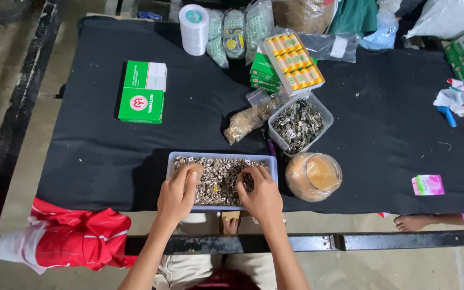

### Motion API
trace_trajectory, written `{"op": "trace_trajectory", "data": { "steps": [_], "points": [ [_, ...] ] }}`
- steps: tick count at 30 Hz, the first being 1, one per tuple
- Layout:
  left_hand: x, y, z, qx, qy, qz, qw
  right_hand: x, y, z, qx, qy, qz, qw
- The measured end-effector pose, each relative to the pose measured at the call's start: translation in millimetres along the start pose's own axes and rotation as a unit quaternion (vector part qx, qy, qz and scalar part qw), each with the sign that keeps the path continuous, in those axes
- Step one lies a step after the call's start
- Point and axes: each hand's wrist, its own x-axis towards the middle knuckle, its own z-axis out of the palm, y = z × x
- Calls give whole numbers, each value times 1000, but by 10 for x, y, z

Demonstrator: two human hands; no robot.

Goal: Sorting small metal eyelets from a tray into a container or bag.

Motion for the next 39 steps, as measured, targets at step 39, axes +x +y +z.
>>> {"op": "trace_trajectory", "data": {
  "steps": [39],
  "points": [
    [97,242,-172,-147,-78,-4,986,65,92,-139,104,-49,-52,992]
  ]
}}
